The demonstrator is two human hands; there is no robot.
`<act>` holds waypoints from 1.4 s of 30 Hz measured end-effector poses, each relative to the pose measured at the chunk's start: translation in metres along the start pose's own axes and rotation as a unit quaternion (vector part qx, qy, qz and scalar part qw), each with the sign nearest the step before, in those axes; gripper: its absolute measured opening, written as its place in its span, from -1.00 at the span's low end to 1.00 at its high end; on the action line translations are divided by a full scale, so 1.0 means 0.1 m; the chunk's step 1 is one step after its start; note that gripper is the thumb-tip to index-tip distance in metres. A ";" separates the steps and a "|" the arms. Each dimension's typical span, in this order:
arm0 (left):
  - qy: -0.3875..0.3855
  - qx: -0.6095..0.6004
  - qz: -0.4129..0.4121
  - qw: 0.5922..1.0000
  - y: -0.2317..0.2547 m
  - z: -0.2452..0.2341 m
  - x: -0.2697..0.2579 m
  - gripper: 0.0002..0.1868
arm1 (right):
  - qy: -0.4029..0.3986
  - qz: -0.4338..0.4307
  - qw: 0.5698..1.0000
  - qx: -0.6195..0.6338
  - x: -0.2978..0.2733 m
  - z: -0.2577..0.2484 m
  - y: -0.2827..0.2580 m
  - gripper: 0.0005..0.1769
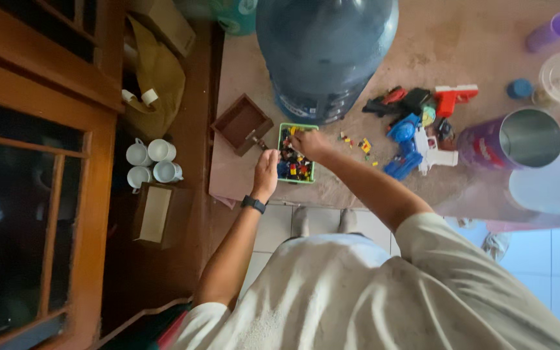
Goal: The person sorts a pile of small plastic building blocks and various toys on a table. They pick up items like a toy gun and a toy car, then place the building blocks into a green plastic container.
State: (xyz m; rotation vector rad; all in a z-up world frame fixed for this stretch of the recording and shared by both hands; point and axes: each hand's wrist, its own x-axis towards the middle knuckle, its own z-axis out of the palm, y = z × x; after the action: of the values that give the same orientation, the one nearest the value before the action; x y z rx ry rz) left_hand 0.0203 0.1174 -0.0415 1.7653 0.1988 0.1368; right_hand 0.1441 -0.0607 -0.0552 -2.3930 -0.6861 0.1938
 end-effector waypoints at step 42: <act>-0.212 0.063 0.080 0.972 0.47 1.21 -0.23 -0.73 | 0.115 0.207 0.970 -0.054 -2.06 -0.68 1.39 -0.47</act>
State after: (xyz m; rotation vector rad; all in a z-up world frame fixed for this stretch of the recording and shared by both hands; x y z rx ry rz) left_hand 0.0245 -0.0122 -0.0195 1.8921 -0.2493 -0.1412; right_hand 0.0480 -0.2973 -0.0936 -2.5873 -0.0865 0.0481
